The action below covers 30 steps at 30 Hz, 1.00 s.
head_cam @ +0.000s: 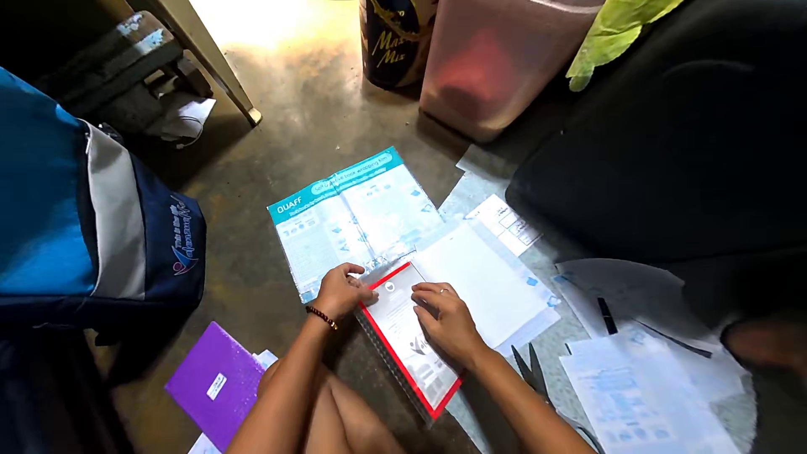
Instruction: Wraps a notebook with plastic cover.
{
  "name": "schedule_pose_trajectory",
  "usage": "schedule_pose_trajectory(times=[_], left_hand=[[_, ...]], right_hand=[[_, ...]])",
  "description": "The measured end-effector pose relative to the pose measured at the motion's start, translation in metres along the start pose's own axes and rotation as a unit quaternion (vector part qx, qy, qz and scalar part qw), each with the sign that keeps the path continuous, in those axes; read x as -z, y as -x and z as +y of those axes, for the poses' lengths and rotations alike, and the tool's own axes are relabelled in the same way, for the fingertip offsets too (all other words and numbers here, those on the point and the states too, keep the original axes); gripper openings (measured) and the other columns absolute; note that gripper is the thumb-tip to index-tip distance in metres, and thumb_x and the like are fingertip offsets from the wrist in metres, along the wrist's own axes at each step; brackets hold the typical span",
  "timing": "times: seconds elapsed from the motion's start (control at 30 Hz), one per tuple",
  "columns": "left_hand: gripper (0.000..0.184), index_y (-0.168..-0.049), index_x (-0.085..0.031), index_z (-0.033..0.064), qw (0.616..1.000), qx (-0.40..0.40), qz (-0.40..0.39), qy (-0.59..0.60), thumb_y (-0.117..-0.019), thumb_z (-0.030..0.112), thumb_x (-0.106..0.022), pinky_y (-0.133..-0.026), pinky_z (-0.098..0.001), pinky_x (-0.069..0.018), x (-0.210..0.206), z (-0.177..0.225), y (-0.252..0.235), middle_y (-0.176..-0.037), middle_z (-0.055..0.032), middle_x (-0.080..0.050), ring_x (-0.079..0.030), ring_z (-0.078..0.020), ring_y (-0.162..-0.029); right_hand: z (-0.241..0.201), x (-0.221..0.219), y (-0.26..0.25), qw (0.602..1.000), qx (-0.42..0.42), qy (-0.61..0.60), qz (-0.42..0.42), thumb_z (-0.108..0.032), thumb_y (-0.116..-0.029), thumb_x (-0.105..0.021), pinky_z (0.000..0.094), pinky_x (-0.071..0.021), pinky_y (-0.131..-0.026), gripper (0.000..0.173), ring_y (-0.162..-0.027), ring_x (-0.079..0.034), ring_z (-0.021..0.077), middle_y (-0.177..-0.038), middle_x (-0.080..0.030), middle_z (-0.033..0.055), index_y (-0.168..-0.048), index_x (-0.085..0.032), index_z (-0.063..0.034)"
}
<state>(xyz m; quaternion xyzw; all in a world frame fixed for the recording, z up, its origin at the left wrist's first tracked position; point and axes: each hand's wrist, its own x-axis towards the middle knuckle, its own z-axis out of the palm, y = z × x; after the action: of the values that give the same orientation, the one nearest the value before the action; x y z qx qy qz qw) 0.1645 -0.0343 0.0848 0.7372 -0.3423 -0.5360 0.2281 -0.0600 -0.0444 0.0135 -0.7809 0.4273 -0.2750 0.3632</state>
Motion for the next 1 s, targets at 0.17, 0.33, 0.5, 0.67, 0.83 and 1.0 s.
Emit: schedule_pose_trajectory(times=[0.17, 0.33, 0.5, 0.67, 0.83, 1.0], left_hand=[[0.052, -0.126, -0.062, -0.0016, 0.995, 0.017, -0.007, -0.096, -0.0775, -0.004, -0.08, -0.084, -0.0407, -0.0533, -0.006, -0.013, -0.016, -0.1, -0.0145, -0.066, -0.063, -0.0222, -0.087], [0.05, -0.123, -0.065, 0.0019, 0.992, 0.016, -0.009, -0.122, -0.0752, -0.005, -0.077, -0.082, -0.043, -0.0536, -0.009, -0.021, -0.025, -0.097, -0.0099, -0.067, -0.064, -0.0216, -0.088], [0.035, -0.12, -0.069, 0.0042, 0.986, 0.01, -0.004, -0.169, -0.0872, 0.013, -0.077, -0.091, -0.0494, -0.0518, -0.017, -0.008, -0.027, -0.105, -0.0113, -0.07, -0.066, -0.0255, -0.099], [0.03, -0.119, -0.071, 0.0063, 0.983, 0.014, 0.001, -0.184, -0.09, 0.01, -0.073, -0.09, -0.0481, -0.0515, -0.022, -0.003, -0.025, -0.104, -0.0089, -0.071, -0.066, -0.0244, -0.098], [0.028, -0.121, -0.07, 0.0048, 0.972, 0.01, -0.003, -0.233, -0.0943, 0.011, -0.068, -0.096, -0.0482, -0.0497, -0.02, 0.001, -0.021, -0.11, -0.0116, -0.071, -0.066, -0.0265, -0.106], [0.022, -0.117, -0.071, 0.0025, 0.968, -0.007, 0.008, -0.252, -0.097, 0.009, -0.063, -0.097, -0.0477, -0.0487, -0.019, 0.0, -0.023, -0.111, -0.0147, -0.071, -0.066, -0.0282, -0.108]], right_hand=[[0.013, 0.009, -0.038, 0.999, 0.018, 0.05, -0.006, 0.003, -0.0861, -0.068, 0.0556, -0.0499, -0.101, 0.027, -0.118, -0.063, 0.0438, -0.12, -0.07, 0.0238, -0.112, -0.074, 0.0053], [0.02, 0.02, -0.093, 0.983, -0.045, 0.062, -0.166, 0.005, -0.0774, -0.079, 0.0616, -0.0374, -0.107, 0.049, -0.129, -0.05, 0.0449, -0.13, -0.064, 0.0233, -0.125, -0.07, 0.0021], [0.013, 0.022, -0.117, 0.954, -0.041, 0.093, -0.282, 0.004, -0.0807, -0.077, 0.0605, -0.0362, -0.103, 0.046, -0.123, -0.05, 0.0427, -0.126, -0.063, 0.0203, -0.126, -0.07, -0.002], [0.01, 0.018, -0.13, 0.934, -0.032, 0.114, -0.337, 0.003, -0.0875, -0.069, 0.0563, -0.0377, -0.101, 0.038, -0.117, -0.051, 0.0389, -0.121, -0.062, 0.0182, -0.124, -0.071, -0.006], [0.011, 0.012, -0.132, 0.93, -0.014, 0.121, -0.347, 0.002, -0.0885, -0.068, 0.0548, -0.0388, -0.099, 0.026, -0.114, -0.052, 0.0377, -0.117, -0.063, 0.0176, -0.114, -0.074, -0.003], [0.018, 0.008, -0.124, 0.951, 0.013, 0.088, -0.297, 0.003, -0.0882, -0.068, 0.0536, -0.0409, -0.095, 0.014, -0.107, -0.055, 0.0364, -0.106, -0.065, 0.0165, -0.099, -0.076, -0.0005]])
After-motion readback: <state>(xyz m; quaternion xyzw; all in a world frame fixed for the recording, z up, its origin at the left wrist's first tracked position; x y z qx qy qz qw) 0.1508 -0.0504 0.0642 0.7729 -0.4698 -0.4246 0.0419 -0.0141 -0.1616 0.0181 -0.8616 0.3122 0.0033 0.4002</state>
